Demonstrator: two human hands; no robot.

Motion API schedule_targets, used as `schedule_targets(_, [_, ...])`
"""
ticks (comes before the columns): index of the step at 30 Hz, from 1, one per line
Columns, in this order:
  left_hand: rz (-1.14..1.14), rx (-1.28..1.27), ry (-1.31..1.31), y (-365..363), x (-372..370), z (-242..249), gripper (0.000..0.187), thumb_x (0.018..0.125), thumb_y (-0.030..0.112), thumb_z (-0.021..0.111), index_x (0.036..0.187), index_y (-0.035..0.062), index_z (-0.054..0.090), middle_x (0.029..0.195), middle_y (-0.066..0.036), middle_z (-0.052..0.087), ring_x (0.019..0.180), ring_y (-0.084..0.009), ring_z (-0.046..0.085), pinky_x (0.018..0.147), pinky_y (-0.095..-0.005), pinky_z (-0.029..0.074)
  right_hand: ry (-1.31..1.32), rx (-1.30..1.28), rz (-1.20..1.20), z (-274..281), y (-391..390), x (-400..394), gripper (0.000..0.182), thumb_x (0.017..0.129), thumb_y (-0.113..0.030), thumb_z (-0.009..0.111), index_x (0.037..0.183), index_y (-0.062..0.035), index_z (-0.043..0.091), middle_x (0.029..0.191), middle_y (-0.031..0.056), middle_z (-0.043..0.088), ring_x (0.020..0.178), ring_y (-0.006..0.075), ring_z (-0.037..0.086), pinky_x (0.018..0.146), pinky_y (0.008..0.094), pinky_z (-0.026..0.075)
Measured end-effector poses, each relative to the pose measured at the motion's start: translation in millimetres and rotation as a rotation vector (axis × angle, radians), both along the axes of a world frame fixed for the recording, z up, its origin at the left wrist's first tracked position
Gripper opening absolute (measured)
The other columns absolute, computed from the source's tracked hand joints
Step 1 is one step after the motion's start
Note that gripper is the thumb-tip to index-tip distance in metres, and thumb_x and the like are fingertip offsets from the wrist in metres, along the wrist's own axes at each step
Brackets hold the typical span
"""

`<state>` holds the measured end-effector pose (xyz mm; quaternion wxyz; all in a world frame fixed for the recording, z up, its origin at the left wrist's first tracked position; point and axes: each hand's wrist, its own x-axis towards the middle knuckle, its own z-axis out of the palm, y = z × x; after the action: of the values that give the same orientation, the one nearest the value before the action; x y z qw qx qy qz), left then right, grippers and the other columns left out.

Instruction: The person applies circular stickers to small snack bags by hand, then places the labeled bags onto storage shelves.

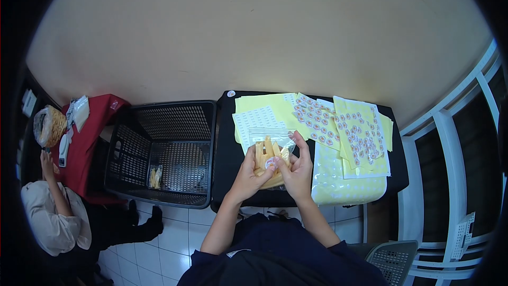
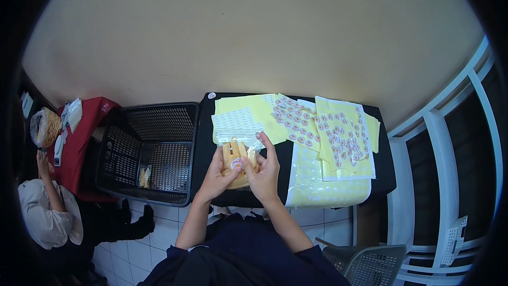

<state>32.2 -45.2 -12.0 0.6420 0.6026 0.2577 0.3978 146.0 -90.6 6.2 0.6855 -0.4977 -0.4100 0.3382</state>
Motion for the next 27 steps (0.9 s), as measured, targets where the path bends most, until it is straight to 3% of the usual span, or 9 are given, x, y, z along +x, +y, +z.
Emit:
schedule_targets(6, [-0.017,-0.091,-0.066,2,-1,4,0.052,0.080,0.010,0.055,0.121,-0.0038,0.027,0.113,-0.012,0.044,0.104,-0.0148,0.044,0.088,-0.0265,0.036,-0.080,0.028,-0.024,-4,5,1,0.061,0.074,0.008,0.053,0.126,0.0047,0.021,0.125,0.0178,0.031,0.107,0.0250,0.045,0.088,0.0297,0.041])
schedule_targets(9, [0.017,-0.158,-0.144,10,0,-2,0.042,0.082,0.008,0.051,0.117,-0.0043,0.033,0.110,-0.012,0.047,0.100,-0.0136,0.046,0.086,-0.0253,0.037,0.083,0.040,0.084,2,3,2,0.067,0.074,0.011,0.051,0.130,0.0020,0.015,0.130,0.0165,0.025,0.111,0.0244,0.042,0.089,0.0292,0.039])
schedule_targets(11, [0.013,-0.173,-0.142,16,0,-4,0.037,0.083,0.008,0.050,0.115,-0.0046,0.035,0.108,-0.012,0.049,0.098,-0.0129,0.048,0.084,-0.0249,0.038,-0.125,0.061,0.098,2,1,-3,0.072,0.072,0.012,0.052,0.131,0.0010,0.011,0.132,0.0170,0.021,0.115,0.0255,0.038,0.092,0.0304,0.036])
schedule_targets(17, [0.050,-0.128,-0.101,21,4,-8,0.029,0.084,0.008,0.046,0.109,-0.0054,0.041,0.101,-0.011,0.053,0.090,-0.0113,0.050,0.080,-0.0245,0.040,-0.141,0.056,0.006,-4,3,-10,0.073,0.068,0.010,0.054,0.130,0.0012,0.017,0.129,0.0186,0.025,0.121,0.0255,0.030,0.095,0.0351,0.034])
schedule_targets(20, [0.004,-0.102,-0.084,25,5,-11,0.029,0.085,0.009,0.046,0.109,-0.0056,0.040,0.100,-0.011,0.053,0.090,-0.0113,0.050,0.079,-0.0245,0.040,-0.237,0.037,-0.032,-8,3,-9,0.078,0.068,0.014,0.052,0.132,0.0008,0.009,0.132,0.0190,0.017,0.117,0.0270,0.035,0.094,0.0308,0.034])
schedule_targets(21, [-0.019,-0.101,-0.071,26,7,-12,0.030,0.085,0.010,0.045,0.110,-0.0056,0.040,0.101,-0.011,0.053,0.090,-0.0112,0.050,0.079,-0.0245,0.040,-0.143,0.039,-0.079,-6,2,-11,0.074,0.067,0.009,0.056,0.130,0.0019,0.017,0.128,0.0185,0.026,0.119,0.0255,0.033,0.094,0.0347,0.035])
schedule_targets(27, [-0.238,-0.162,-0.069,27,14,-6,0.031,0.086,0.013,0.046,0.110,-0.0049,0.039,0.101,-0.010,0.051,0.092,-0.0108,0.049,0.080,-0.0249,0.039,-0.108,0.027,-0.233,-6,-13,-14,0.074,0.068,0.007,0.060,0.129,0.0019,0.018,0.127,0.0178,0.027,0.114,0.0272,0.039,0.092,0.0329,0.037])
